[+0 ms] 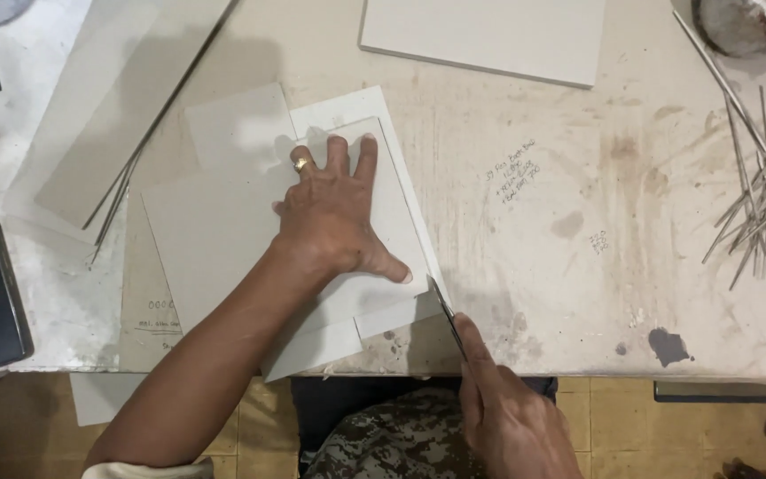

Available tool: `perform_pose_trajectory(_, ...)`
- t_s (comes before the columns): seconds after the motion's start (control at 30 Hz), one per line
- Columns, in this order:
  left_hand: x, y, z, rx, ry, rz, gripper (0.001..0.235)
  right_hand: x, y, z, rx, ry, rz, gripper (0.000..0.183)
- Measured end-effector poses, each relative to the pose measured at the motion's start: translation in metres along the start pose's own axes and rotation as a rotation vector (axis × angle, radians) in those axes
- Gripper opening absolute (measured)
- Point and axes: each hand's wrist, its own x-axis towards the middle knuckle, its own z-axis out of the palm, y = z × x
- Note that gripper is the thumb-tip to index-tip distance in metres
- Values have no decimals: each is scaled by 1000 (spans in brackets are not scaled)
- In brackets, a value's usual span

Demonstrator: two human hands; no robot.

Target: Cutting cardboard sheets into smaller pieces and strips using a utility knife on a work table.

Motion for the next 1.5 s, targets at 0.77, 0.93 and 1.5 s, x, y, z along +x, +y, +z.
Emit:
perform_pose_trajectory(0.77, -5, -4, 0, -24, 11, 62, 155, 75, 3, -24, 451, 215, 190, 59)
perform_pose_trajectory(0.93, 5, -5, 6, 1, 67, 82, 156, 144, -37, -33, 441, 194, 31, 57)
perform_pose_trajectory(1.5, 10, -5, 4, -27, -5, 72, 156, 183, -38, -16, 397, 313, -222, 54)
